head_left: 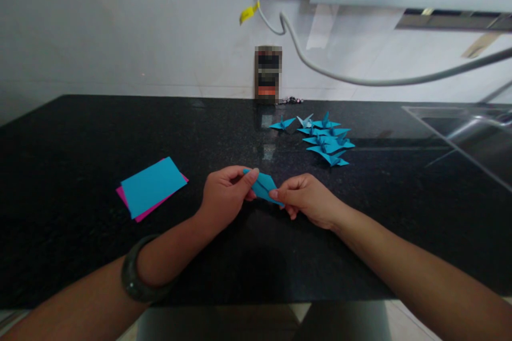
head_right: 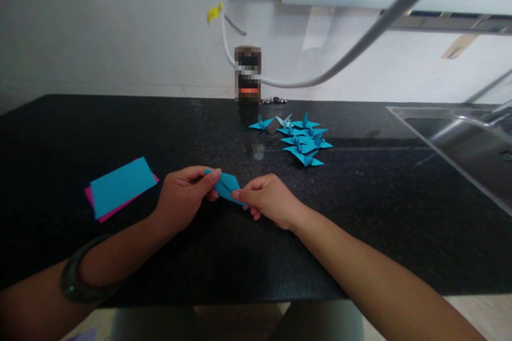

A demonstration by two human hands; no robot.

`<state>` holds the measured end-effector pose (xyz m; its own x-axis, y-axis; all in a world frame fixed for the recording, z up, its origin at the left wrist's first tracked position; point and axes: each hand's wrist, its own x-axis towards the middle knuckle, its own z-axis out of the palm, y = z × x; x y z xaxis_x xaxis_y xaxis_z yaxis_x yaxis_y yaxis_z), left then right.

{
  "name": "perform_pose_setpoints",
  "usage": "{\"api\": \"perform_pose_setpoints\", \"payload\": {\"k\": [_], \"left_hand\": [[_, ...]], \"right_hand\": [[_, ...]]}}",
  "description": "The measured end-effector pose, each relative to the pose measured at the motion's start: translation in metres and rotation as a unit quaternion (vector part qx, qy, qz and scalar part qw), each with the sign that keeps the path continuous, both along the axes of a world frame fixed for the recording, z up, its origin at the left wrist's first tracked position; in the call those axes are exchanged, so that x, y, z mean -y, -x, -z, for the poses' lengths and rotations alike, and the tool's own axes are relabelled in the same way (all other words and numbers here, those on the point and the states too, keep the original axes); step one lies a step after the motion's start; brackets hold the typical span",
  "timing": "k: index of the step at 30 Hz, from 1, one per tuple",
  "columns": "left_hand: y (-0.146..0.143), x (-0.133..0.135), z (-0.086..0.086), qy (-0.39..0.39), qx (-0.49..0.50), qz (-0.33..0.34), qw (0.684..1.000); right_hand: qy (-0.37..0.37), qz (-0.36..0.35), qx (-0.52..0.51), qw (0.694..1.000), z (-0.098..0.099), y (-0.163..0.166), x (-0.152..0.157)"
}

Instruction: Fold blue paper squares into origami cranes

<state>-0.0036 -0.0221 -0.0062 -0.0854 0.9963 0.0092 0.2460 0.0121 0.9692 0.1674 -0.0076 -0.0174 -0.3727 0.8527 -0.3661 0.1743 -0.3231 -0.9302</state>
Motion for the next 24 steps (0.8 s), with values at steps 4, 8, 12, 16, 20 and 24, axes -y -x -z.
{"api": "perform_pose_setpoints", "payload": {"k": [4,8,12,16,20,24], "left_hand": [[-0.0007,-0.0023,0.002,0.026,0.073,-0.016,0.997],[-0.0023,-0.0025,0.0035,0.084,0.122,0.015,0.989],[-0.0042,-0.0001,0.0013,0.15,0.132,0.06,0.978],[-0.0064,0.0026,-0.0018,0.225,0.136,0.128,0.956],[-0.0074,0.0046,-0.0006,0.246,0.175,0.157,0.94],[-0.0076,0.0057,0.0023,0.252,0.209,0.178,0.928]], "right_hand": [[-0.024,0.04,-0.017,0.999,-0.0016,-0.0013,-0.0019],[-0.104,0.116,-0.012,0.988,-0.004,-0.0039,-0.0043],[-0.167,0.164,-0.013,0.972,-0.0061,-0.005,-0.0052],[-0.163,0.16,-0.074,0.971,-0.0036,-0.0033,-0.0045],[-0.145,0.112,-0.09,0.979,-0.0006,-0.0009,-0.0023],[-0.149,0.095,-0.045,0.983,-0.0033,0.0,0.0]]}}
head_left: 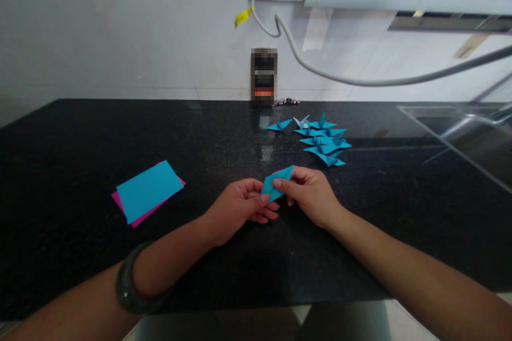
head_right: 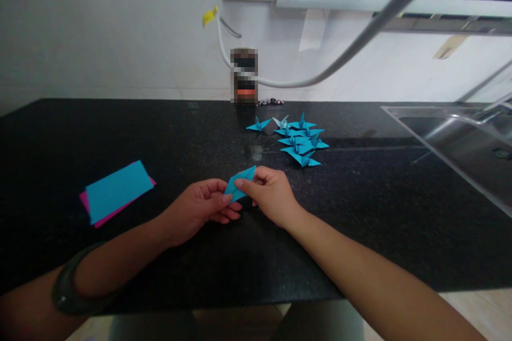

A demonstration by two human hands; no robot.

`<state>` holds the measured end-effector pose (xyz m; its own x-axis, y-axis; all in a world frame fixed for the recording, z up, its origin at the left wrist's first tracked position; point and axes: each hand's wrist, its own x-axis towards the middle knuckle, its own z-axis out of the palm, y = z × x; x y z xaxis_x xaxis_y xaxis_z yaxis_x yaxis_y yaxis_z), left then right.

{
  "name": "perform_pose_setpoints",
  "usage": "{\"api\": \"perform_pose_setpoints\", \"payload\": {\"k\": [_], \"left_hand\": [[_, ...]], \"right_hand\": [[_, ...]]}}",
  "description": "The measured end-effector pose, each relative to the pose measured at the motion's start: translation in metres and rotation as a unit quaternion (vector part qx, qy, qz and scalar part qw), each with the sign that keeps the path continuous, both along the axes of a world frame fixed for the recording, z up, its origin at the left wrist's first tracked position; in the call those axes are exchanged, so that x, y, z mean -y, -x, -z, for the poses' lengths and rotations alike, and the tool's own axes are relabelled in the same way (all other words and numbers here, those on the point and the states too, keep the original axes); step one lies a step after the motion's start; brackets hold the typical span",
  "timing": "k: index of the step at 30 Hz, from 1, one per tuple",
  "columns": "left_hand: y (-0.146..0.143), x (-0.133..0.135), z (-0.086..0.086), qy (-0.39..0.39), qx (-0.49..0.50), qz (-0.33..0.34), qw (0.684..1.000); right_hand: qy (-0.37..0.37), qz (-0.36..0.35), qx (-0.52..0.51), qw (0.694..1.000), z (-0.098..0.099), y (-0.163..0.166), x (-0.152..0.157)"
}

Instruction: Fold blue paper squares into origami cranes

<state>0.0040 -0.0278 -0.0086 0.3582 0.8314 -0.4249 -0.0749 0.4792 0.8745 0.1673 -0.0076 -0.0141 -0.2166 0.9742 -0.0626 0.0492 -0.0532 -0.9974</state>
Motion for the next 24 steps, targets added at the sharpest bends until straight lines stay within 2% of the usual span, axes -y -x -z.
{"api": "perform_pose_setpoints", "payload": {"k": [4,24], "left_hand": [[0.0,0.0006,0.0003,0.0,0.002,0.014,1.0],[-0.002,0.0011,-0.0034,-0.007,-0.027,0.017,0.999]], "right_hand": [[0.003,0.014,0.016,1.0,-0.0037,0.0006,0.0015],[0.016,0.067,-0.086,0.994,0.0043,0.0016,-0.0015]]}}
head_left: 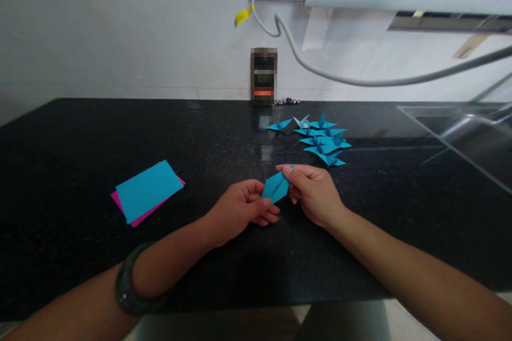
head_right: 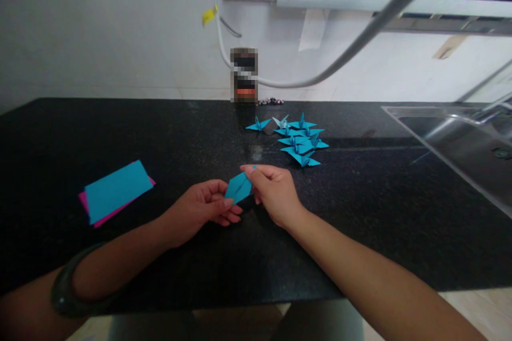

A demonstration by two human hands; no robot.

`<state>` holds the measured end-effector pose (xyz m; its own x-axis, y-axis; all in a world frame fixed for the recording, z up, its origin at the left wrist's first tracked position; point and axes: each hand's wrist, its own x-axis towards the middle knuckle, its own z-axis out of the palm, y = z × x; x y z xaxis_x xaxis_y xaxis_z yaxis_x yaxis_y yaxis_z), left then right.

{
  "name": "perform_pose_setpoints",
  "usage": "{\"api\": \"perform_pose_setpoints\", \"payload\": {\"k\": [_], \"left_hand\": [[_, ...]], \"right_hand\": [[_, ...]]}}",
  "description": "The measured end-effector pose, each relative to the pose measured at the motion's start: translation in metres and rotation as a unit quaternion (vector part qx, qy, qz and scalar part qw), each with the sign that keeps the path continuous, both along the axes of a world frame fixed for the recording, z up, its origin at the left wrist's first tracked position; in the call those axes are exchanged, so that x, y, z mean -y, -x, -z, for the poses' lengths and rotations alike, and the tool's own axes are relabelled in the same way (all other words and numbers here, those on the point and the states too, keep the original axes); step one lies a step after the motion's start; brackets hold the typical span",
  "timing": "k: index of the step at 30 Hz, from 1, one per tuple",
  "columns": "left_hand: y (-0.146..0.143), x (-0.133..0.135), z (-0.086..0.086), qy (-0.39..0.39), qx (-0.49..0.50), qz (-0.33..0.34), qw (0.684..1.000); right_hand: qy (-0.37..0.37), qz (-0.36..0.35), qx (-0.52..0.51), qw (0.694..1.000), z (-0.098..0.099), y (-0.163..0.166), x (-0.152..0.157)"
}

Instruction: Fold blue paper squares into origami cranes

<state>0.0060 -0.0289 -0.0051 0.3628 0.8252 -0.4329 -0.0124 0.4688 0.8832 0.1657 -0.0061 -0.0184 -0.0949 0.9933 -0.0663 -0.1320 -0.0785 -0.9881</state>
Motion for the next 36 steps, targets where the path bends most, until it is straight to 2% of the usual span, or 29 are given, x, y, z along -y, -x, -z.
{"api": "perform_pose_setpoints", "payload": {"k": [7,11,15,17,22,27,29,32,34,36], "left_hand": [[0.0,0.0,0.001,0.007,-0.006,0.006,1.0],[0.001,0.0,0.001,0.006,-0.007,-0.005,1.0],[0.0,0.0,0.002,-0.002,0.007,-0.016,1.0],[0.0,0.001,0.002,-0.003,0.014,-0.01,1.0],[0.0,0.002,0.002,-0.006,0.019,0.009,1.0],[0.0,-0.001,0.002,-0.019,0.012,-0.011,1.0],[0.001,-0.001,0.003,-0.031,0.007,-0.032,0.999],[0.001,-0.002,0.005,-0.049,0.009,-0.058,0.997],[0.001,-0.002,0.006,-0.054,0.015,-0.068,0.996],[0.002,-0.002,0.008,-0.051,0.025,-0.089,0.994]], "right_hand": [[0.005,0.05,-0.036,0.998,-0.008,-0.002,-0.004],[0.0,0.025,-0.07,0.997,-0.008,-0.003,-0.004],[-0.009,-0.059,0.004,0.998,-0.007,-0.002,0.0],[-0.001,-0.078,0.043,0.996,-0.008,0.0,0.002],[-0.007,-0.047,0.069,0.996,-0.007,0.002,0.003],[-0.013,-0.042,0.032,0.999,0.0,-0.002,-0.001],[-0.052,-0.045,0.05,0.996,0.002,-0.004,-0.002],[-0.178,-0.022,0.126,0.976,0.001,-0.006,0.0],[-0.29,-0.008,0.18,0.94,-0.002,-0.007,0.004],[-0.409,-0.026,0.241,0.88,-0.006,-0.009,0.009]]}}
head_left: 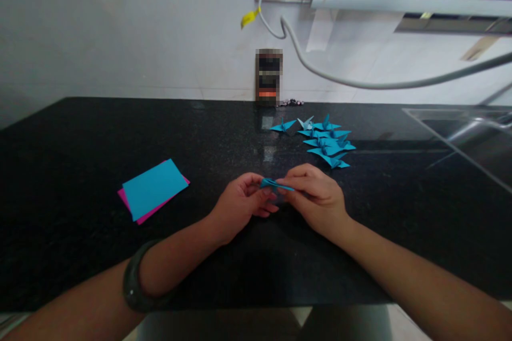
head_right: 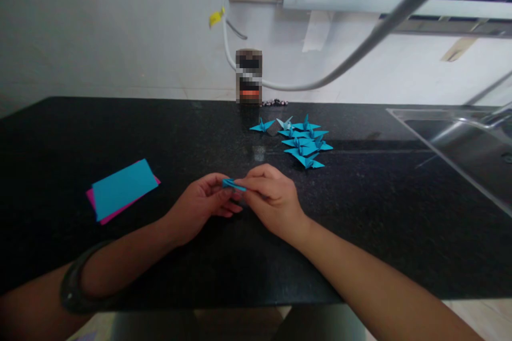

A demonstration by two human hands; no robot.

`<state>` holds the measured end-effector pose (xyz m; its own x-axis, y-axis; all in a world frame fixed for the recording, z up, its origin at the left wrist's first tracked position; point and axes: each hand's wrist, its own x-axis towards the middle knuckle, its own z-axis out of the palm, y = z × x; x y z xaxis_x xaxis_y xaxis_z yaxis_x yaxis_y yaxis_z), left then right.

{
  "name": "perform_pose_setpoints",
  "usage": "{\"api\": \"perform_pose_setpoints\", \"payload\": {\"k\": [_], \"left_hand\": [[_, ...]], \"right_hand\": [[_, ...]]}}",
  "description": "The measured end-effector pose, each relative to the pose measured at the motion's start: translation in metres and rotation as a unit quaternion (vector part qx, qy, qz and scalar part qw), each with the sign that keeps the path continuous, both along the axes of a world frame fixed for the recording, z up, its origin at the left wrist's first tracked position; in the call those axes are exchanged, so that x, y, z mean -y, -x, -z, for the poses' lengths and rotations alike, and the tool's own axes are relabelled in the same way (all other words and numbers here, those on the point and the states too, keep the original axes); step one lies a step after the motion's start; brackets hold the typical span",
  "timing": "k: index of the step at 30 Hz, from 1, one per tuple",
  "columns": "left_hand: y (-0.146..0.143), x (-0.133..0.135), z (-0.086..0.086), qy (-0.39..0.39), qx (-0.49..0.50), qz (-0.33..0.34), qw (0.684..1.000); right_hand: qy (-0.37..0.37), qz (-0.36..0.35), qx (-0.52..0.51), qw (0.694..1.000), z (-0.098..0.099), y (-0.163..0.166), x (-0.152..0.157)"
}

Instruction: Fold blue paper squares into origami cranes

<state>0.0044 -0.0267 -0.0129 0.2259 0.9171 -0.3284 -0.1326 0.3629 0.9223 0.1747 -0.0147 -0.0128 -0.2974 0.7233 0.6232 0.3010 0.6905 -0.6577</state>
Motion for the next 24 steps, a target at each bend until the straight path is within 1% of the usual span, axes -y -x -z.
{"api": "perform_pose_setpoints", "payload": {"k": [2,3,5,7,9,11,13,15,17,18,19,21,22,24], "left_hand": [[0.001,-0.001,0.001,0.01,0.018,-0.026,0.999],[0.001,-0.002,0.002,0.016,0.033,-0.031,0.999],[0.003,-0.004,0.002,0.027,0.076,-0.018,0.997],[0.005,-0.005,0.002,0.033,0.124,0.005,0.992],[0.006,-0.004,0.002,0.029,0.145,0.015,0.989],[0.007,-0.004,0.002,0.017,0.129,0.022,0.991],[0.007,-0.003,0.003,0.001,0.105,0.024,0.994],[0.008,-0.003,0.004,-0.008,0.093,0.016,0.995],[0.008,-0.004,0.004,-0.008,0.091,0.007,0.996],[0.008,-0.004,0.004,-0.006,0.088,0.005,0.996],[0.007,-0.004,0.004,-0.003,0.085,0.005,0.996],[0.007,-0.004,0.004,0.0,0.072,0.01,0.997],[0.006,-0.004,0.004,0.0,0.063,0.013,0.998],[0.005,-0.003,0.003,-0.003,0.041,0.017,0.999]], "right_hand": [[-0.095,-0.017,0.051,0.994,-0.004,-0.002,0.004],[-0.12,-0.023,0.074,0.99,-0.005,-0.003,0.005],[-0.156,-0.021,0.105,0.982,-0.007,-0.005,0.006],[-0.18,-0.014,0.13,0.975,-0.006,-0.006,0.003],[-0.196,-0.009,0.152,0.969,-0.004,-0.006,0.001],[-0.201,-0.017,0.175,0.964,-0.002,-0.006,-0.001],[-0.186,-0.045,0.178,0.965,0.0,-0.005,-0.001],[-0.127,-0.057,0.132,0.981,0.001,-0.003,0.001],[-0.009,-0.022,0.049,0.999,0.001,0.001,0.002],[0.068,-0.001,0.01,0.998,0.001,0.003,0.002],[0.146,0.015,-0.021,0.989,0.001,0.004,0.001],[0.276,0.007,-0.055,0.959,0.0,0.007,-0.001],[0.318,-0.004,-0.062,0.946,-0.001,0.008,-0.002],[0.353,-0.018,-0.063,0.933,-0.001,0.009,-0.003]]}}
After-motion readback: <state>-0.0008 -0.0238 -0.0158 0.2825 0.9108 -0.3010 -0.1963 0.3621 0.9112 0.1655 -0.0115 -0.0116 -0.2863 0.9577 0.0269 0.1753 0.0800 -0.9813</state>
